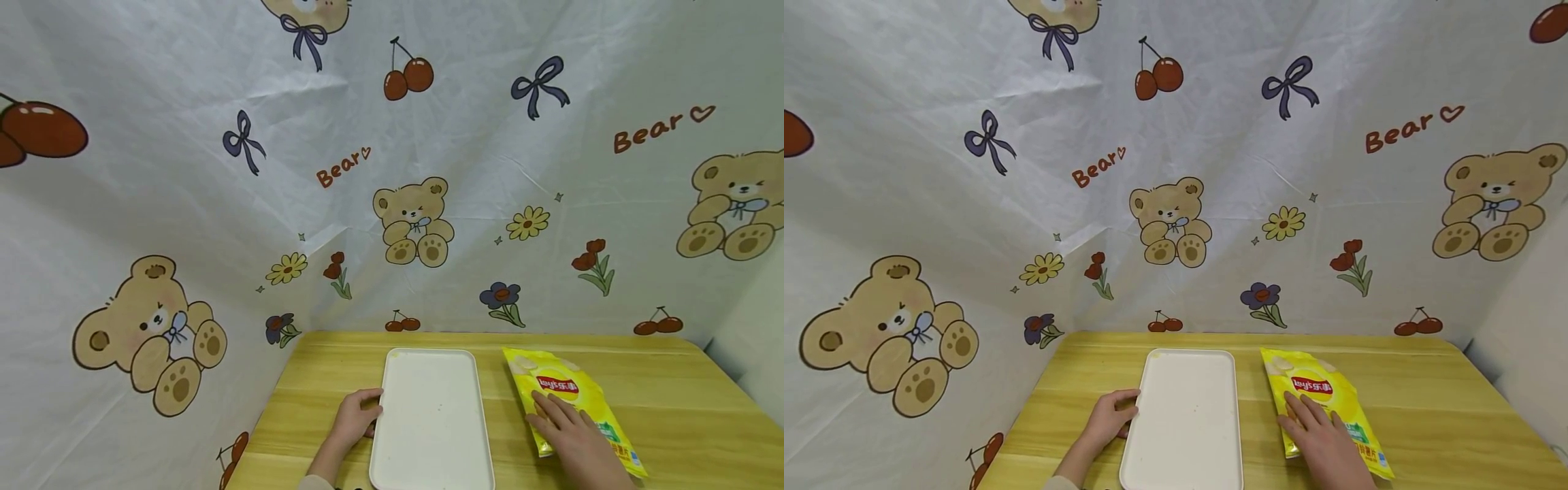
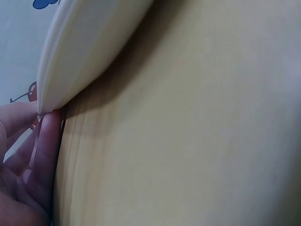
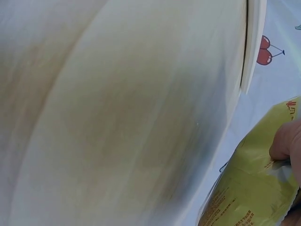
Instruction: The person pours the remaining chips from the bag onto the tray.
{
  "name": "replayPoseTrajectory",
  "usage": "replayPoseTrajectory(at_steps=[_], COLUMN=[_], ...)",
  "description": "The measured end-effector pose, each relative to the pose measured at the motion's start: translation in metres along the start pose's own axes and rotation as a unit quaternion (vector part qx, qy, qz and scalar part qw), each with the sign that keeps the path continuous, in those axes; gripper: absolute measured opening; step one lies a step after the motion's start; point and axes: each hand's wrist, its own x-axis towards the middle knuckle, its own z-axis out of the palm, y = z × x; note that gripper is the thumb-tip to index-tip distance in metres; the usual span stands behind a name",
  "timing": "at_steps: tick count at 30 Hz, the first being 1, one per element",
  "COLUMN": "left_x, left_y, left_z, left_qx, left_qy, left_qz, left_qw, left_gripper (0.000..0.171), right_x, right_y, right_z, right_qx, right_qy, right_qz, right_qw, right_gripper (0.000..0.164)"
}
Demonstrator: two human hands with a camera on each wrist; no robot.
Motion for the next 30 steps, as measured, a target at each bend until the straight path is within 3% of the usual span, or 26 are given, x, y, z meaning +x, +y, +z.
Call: replayPoseTrajectory(at_steps=[12,30], left_x=[-0.002,-0.003], left_y=[0.001,0.002], left_z=[0.001,0.001], left_qx=[0.002,-0.004], left_qy=[0.004,-0.002], left_qz=[0.001,-0.009], left_qw=[1.0,0.9999], left_gripper=[0.038,0.038], right_x=[-0.001,0.002], right_y=[-0.005,-0.02], right_z=[-0.009,-0.017], right_qx=[-0.002,-0.022], right_qy=[-0.002,0.059], right_qz=[-0.021,-0.078], right_qw=[1.0,0.995], right_gripper=[0.116,0.107])
